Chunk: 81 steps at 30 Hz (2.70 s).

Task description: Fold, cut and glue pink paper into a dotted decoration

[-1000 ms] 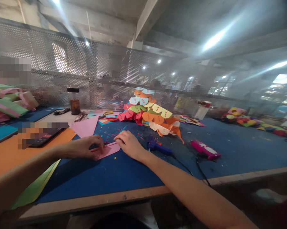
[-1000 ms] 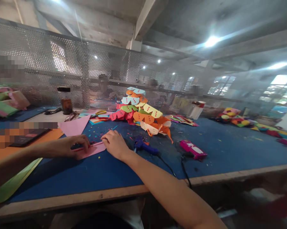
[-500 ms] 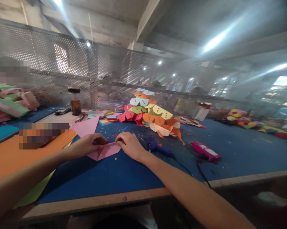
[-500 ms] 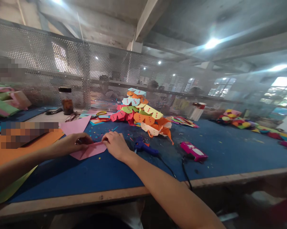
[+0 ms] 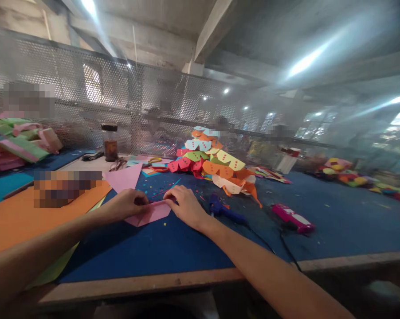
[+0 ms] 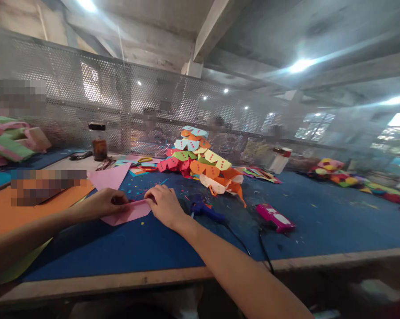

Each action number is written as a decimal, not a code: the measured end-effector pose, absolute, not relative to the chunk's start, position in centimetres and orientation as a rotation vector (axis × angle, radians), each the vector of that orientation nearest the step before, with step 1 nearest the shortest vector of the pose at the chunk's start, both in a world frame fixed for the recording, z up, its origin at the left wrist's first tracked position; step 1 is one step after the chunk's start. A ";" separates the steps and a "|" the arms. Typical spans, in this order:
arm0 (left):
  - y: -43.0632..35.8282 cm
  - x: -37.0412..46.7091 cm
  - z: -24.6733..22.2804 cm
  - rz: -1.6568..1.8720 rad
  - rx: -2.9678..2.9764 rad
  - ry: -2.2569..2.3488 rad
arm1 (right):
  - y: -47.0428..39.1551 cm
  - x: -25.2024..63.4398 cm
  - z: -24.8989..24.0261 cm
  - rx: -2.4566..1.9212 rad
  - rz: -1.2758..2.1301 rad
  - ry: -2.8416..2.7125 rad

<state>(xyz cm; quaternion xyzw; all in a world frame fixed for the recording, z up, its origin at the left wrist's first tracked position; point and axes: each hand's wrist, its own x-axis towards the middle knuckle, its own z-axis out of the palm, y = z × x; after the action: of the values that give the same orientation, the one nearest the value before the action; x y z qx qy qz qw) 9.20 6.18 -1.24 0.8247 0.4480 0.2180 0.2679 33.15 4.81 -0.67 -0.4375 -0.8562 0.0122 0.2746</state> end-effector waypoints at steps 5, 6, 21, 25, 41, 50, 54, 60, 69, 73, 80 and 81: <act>6.3 9.1 -1.1 0.640 2.190 1.211 | 4.9 33.5 0.5 -1.176 -0.049 -2.202; 6.3 9.1 -1.1 0.647 2.182 1.210 | 4.9 33.6 0.9 -1.175 -0.061 -2.201; 5.5 9.6 -0.7 0.654 2.075 1.290 | 19.9 28.9 5.6 -1.415 -0.187 -2.572; 5.4 9.7 -0.7 0.643 2.018 1.344 | 24.2 27.8 4.2 -1.515 -0.231 -2.687; 5.1 10.3 -0.1 0.577 1.847 1.456 | 30.3 25.8 3.7 -1.553 -0.234 -3.087; 5.2 10.1 -0.6 0.635 1.862 1.418 | 30.3 26.4 4.2 -1.457 -0.277 -3.015; 5.1 9.9 -0.4 0.644 1.878 1.390 | 29.6 27.2 5.3 -1.501 -0.221 -2.880; 5.5 9.3 -0.4 0.736 1.908 1.303 | 26.6 28.3 9.0 -1.370 -0.148 -2.618; 7.2 8.3 -1.1 0.863 1.913 1.179 | 16.1 29.9 11.4 -0.982 0.343 -2.399; 7.3 8.3 -1.0 0.856 1.911 1.133 | 12.1 31.9 9.2 -0.890 0.560 -2.305; 6.6 8.2 -0.5 0.693 1.946 1.089 | 6.8 35.3 6.9 -0.882 0.979 -2.017; 6.5 8.1 -0.3 0.674 1.954 1.094 | 6.3 35.9 7.0 -0.878 1.035 -1.942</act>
<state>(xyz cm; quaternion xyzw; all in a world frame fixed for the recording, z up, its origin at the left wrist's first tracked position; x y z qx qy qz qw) 8.06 6.49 -0.32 0.7691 0.4307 0.2654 0.3906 35.89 6.27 7.04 -0.3432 -0.7593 0.4047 0.3767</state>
